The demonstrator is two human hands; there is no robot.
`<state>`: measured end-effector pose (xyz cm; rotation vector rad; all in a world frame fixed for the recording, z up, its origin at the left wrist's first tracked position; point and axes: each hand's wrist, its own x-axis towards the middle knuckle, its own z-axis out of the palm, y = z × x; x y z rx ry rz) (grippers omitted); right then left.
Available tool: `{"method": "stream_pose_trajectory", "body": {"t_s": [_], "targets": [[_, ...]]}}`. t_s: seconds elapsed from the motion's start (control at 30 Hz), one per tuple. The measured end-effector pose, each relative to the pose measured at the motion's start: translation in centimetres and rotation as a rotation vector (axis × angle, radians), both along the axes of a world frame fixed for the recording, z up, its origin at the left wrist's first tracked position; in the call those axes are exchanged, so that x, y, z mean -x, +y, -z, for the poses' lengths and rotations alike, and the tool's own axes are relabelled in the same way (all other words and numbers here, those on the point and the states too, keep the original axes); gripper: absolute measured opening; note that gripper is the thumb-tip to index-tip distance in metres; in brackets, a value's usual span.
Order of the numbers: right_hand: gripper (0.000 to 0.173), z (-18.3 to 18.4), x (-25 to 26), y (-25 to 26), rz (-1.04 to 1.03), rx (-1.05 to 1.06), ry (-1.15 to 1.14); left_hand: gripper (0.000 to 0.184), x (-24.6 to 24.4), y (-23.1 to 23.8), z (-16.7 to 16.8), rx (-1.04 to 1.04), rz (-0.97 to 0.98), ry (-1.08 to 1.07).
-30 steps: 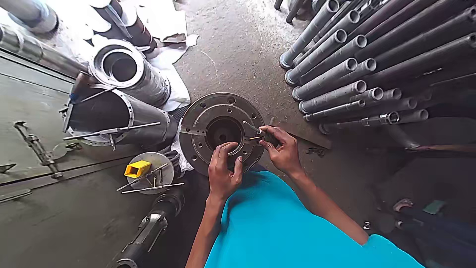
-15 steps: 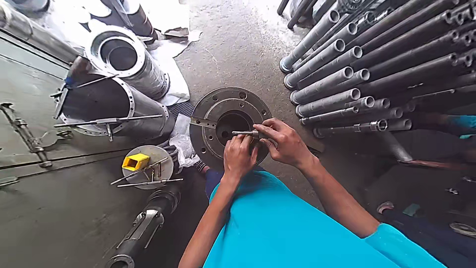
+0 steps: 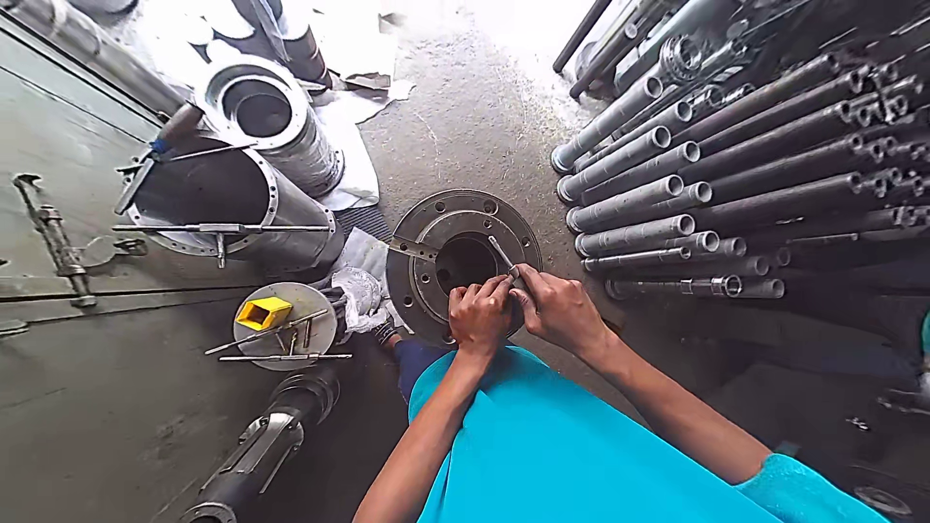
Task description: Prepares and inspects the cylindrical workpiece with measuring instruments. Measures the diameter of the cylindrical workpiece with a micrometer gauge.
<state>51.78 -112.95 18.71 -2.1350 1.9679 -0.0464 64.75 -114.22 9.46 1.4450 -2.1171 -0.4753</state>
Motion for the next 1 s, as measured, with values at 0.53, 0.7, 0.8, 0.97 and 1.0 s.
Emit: {"method": "stream_pose_trajectory", "body": {"t_s": [0.53, 0.7, 0.8, 0.97, 1.0], "targets": [[0.057, -2.6, 1.4, -1.4, 0.107, -0.172, -0.047, 0.020, 0.1, -0.4, -0.6, -0.043, 0.004, 0.008], [0.042, -3.8, 5.0, -3.5, -0.701, 0.029, 0.014, 0.016, 0.1, -0.4, -0.8, -0.032, -0.008, 0.020], [0.036, -2.8, 5.9, -4.9, -0.872, 0.004, -0.030, 0.017, 0.0, -0.3, -0.8, -0.044, 0.005, -0.006], [0.033, -2.4, 6.2, -5.8, -0.869, -0.001, -0.084, 0.020, 0.0, -0.3, -0.8, -0.068, 0.002, -0.032], [0.034, -2.4, 6.2, -5.8, -0.860, 0.001, -0.079, 0.020, 0.1, -0.3, -0.8, -0.061, -0.004, -0.030]]}}
